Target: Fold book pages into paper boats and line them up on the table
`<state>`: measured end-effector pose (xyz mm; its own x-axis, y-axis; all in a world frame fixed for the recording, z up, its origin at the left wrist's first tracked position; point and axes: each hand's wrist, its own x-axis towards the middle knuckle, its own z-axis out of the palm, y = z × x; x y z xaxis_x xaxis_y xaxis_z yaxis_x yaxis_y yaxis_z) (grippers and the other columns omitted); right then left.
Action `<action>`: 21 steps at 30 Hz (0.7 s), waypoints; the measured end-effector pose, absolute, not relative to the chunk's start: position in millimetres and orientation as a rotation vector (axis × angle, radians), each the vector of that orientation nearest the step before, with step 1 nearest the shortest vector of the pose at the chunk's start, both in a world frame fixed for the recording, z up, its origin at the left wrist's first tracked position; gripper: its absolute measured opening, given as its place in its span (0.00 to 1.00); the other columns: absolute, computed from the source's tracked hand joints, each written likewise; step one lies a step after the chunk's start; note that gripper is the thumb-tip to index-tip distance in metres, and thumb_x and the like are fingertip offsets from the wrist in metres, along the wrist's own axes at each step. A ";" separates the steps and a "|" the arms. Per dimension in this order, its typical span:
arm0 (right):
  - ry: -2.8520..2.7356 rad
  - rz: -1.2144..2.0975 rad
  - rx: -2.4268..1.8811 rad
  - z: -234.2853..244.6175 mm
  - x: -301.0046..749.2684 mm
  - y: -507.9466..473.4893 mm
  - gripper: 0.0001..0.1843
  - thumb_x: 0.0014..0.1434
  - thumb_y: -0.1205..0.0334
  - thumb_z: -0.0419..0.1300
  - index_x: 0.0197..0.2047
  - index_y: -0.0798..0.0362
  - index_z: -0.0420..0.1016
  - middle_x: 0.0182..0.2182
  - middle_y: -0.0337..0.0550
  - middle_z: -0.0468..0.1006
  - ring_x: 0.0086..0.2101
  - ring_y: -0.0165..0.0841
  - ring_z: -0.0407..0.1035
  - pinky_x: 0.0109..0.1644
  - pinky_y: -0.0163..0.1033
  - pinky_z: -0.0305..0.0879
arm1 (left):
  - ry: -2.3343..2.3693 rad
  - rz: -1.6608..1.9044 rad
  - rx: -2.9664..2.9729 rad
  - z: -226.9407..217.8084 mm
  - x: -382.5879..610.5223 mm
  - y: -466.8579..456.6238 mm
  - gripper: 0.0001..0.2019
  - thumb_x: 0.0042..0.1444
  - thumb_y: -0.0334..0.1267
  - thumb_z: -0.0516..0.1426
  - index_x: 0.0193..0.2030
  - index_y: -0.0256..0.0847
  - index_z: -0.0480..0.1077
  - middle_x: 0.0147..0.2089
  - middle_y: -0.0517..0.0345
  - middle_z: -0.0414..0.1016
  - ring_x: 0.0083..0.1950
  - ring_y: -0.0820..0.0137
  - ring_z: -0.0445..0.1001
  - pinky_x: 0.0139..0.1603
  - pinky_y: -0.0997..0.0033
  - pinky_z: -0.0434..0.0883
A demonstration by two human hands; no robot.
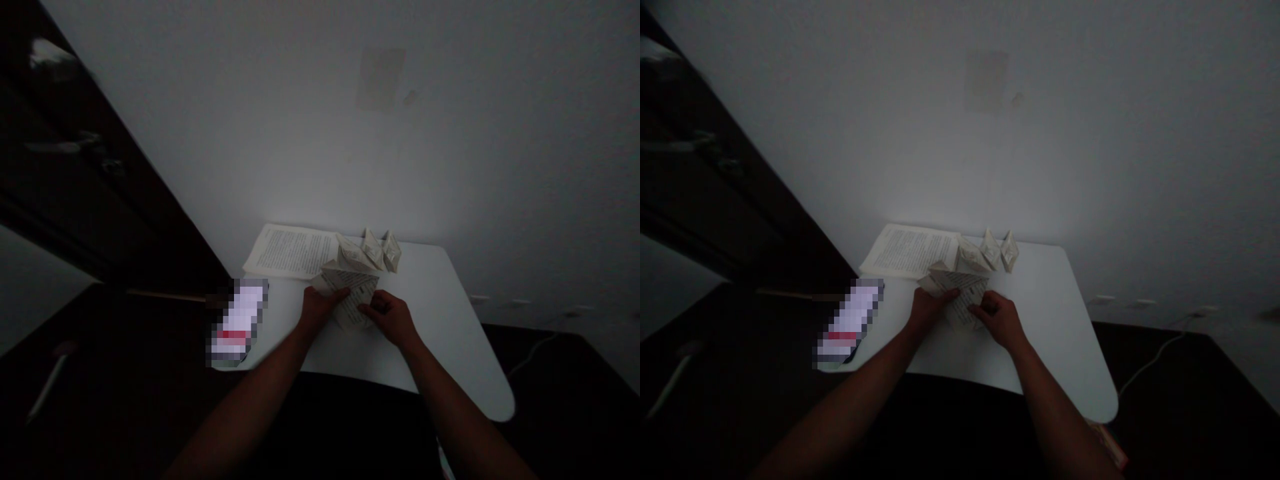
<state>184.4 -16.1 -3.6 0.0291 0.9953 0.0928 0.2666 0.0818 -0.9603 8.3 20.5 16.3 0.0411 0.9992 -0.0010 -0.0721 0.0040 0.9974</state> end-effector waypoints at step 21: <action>-1.250 1.186 -1.246 10.3 219.2 -20.8 0.37 0.40 0.56 0.70 0.54 0.51 0.67 0.30 0.39 0.78 0.29 0.30 0.72 0.37 0.38 0.69 | 1.161 1.126 1.123 15.0 -19.3 21.3 0.16 0.39 0.40 0.64 0.36 0.34 0.74 0.31 0.53 0.78 0.32 0.66 0.75 0.35 0.68 0.70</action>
<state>219.2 -20.8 10.3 -0.0035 1.0000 0.0002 0.0522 0.0004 -0.9986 -19.3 21.3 15.0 0.0633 0.9939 -0.0908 -0.0601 0.0946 0.9937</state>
